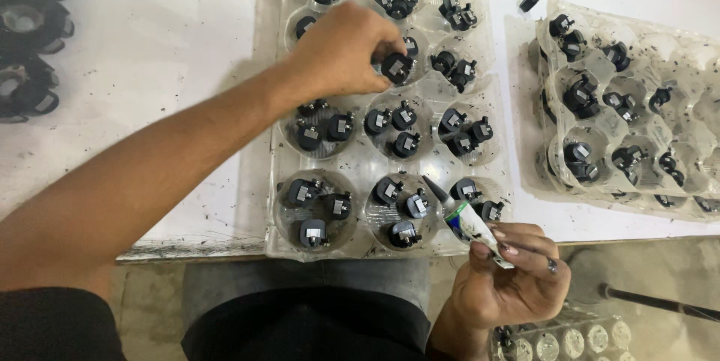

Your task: The person picks small black plastic plug components one at a time from a molded tray and squeezes adhesive from a tube onto each component, then places the treated component back into the tray. They repeat this cycle across many components, briefly wiping the tube with a cloth partway through.

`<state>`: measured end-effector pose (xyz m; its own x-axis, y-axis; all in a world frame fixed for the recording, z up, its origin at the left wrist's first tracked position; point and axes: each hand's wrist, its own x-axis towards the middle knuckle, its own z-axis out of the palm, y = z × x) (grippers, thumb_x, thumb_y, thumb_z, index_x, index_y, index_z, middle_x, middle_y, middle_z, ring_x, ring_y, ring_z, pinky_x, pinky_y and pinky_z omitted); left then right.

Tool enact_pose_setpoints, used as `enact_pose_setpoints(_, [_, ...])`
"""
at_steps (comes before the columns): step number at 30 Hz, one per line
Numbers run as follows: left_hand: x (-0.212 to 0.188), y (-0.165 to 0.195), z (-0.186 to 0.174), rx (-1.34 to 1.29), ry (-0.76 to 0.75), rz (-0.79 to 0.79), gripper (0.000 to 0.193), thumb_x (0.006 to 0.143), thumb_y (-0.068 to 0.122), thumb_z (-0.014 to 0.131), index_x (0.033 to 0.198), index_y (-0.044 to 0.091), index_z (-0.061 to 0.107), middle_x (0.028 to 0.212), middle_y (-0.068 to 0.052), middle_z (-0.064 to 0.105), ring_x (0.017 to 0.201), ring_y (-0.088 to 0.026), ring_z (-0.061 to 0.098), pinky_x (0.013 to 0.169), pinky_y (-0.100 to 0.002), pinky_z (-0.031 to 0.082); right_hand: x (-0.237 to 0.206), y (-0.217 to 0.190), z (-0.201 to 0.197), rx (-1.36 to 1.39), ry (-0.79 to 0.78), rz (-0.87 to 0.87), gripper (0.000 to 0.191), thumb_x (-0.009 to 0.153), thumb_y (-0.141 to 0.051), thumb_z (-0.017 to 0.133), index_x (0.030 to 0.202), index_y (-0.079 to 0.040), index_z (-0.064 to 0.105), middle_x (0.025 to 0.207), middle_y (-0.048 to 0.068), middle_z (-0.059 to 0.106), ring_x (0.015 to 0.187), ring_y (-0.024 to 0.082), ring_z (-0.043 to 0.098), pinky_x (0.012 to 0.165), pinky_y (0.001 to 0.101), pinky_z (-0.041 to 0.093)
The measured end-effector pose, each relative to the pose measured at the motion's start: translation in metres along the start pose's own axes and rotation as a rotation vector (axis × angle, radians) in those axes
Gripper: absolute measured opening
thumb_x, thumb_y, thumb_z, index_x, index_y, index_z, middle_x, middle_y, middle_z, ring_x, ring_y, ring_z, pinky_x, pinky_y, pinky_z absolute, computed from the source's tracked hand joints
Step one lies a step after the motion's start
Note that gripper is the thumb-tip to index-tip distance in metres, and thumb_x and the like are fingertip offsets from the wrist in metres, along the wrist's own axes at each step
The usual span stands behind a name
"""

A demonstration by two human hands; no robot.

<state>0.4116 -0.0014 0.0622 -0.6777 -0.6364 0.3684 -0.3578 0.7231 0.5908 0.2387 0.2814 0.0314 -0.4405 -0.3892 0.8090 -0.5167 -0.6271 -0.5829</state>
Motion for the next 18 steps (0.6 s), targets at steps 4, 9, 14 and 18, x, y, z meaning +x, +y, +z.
enact_pose_setpoints(4, [0.035, -0.016, 0.009, 0.475, -0.079, 0.309, 0.045, 0.061, 0.021, 0.094, 0.105, 0.018, 0.082, 0.089, -0.012, 0.076, 0.083, -0.032, 0.073, 0.074, -0.043, 0.059, -0.001, -0.004, -0.001, -0.07, -0.04, 0.05, 0.029, 0.094, 0.003, 0.083, 0.1, 0.0, 0.055, 0.091, 0.014, 0.065, 0.089, 0.024, 0.07, 0.08, 0.0315, 0.062])
enact_pose_setpoints(9, [0.062, -0.027, 0.029, 0.397, -0.246, 0.206, 0.046, 0.062, 0.022, 0.093, 0.106, 0.025, 0.082, 0.092, -0.008, 0.077, 0.085, -0.03, 0.073, 0.076, -0.044, 0.059, -0.001, -0.006, 0.001, -0.063, -0.042, 0.089, 0.029, 0.094, 0.002, 0.082, 0.102, -0.002, 0.055, 0.091, 0.014, 0.064, 0.087, 0.023, 0.07, 0.077, 0.0319, 0.062])
enact_pose_setpoints(14, [0.068, -0.031, 0.042, 0.378, -0.336, 0.134, 0.043, 0.064, 0.025, 0.093, 0.105, 0.023, 0.081, 0.093, -0.008, 0.077, 0.086, -0.03, 0.073, 0.076, -0.044, 0.059, 0.0, -0.003, 0.001, -0.081, -0.037, 0.131, 0.029, 0.095, 0.0, 0.082, 0.101, -0.001, 0.054, 0.091, 0.015, 0.065, 0.088, 0.023, 0.071, 0.08, 0.0309, 0.061])
enact_pose_setpoints(18, [0.076, -0.032, 0.043, 0.362, -0.275, 0.154, 0.046, 0.057, 0.019, 0.093, 0.101, 0.022, 0.081, 0.09, -0.007, 0.077, 0.085, -0.029, 0.073, 0.075, -0.044, 0.058, 0.0, 0.004, -0.001, -0.054, -0.01, 0.162, 0.029, 0.094, 0.001, 0.082, 0.103, -0.001, 0.054, 0.091, 0.016, 0.065, 0.088, 0.023, 0.07, 0.081, 0.0302, 0.06])
